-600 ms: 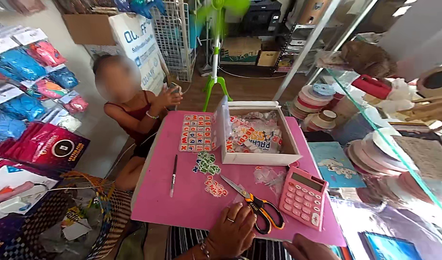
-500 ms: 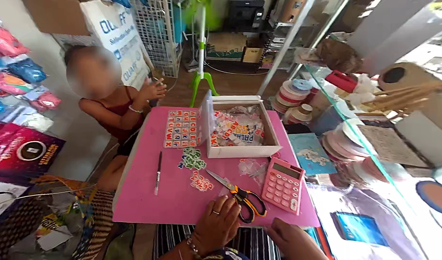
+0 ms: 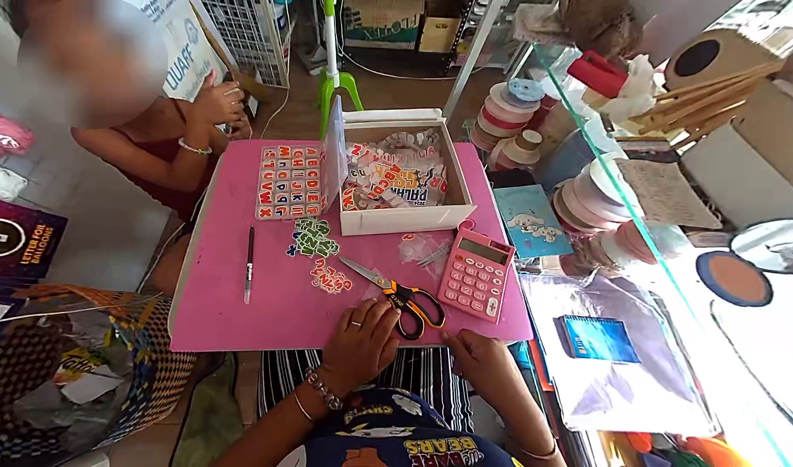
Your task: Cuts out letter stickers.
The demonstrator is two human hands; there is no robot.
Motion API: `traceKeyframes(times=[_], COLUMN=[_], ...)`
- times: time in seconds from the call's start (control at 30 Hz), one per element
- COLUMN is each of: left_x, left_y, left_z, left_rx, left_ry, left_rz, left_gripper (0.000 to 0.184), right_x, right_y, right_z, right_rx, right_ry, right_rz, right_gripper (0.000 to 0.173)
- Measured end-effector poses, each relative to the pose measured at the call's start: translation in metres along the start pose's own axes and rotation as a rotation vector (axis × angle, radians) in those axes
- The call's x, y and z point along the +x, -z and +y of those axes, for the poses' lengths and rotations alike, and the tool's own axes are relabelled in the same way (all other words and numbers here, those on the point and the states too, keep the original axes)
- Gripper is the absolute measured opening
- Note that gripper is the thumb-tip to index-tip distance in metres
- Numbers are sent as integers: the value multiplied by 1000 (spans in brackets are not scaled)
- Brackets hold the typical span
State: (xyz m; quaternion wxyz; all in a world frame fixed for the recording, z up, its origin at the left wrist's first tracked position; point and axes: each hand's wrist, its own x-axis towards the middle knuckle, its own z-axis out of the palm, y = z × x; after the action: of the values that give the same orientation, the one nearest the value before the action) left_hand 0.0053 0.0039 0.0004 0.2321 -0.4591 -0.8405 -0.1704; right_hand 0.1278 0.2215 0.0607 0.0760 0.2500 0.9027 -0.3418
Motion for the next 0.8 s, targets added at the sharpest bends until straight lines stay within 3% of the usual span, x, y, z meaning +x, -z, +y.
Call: traceKeyframes(times=[0.2,0.47,0.63,0.8], left_x=[2,3,-1,1], left_y=[18,50,49,40], left_z=[-11,-69,-90,-91], left_rx=[-344,-196,-100,-124], left_ry=[69,475,396,444], left_rz=[9,-55,-113,-157], left_gripper=[41,62,62,64], right_x=[-17,-25,-1,27], right_y=[-8,-26,-34,-52], right_z=[-5,-15,-37,-43], right_rx=[-77,95,15,-141], right_ry=[117,425,576,557], right_rz=[105,416,487,507], right_gripper=[41,29,27,36])
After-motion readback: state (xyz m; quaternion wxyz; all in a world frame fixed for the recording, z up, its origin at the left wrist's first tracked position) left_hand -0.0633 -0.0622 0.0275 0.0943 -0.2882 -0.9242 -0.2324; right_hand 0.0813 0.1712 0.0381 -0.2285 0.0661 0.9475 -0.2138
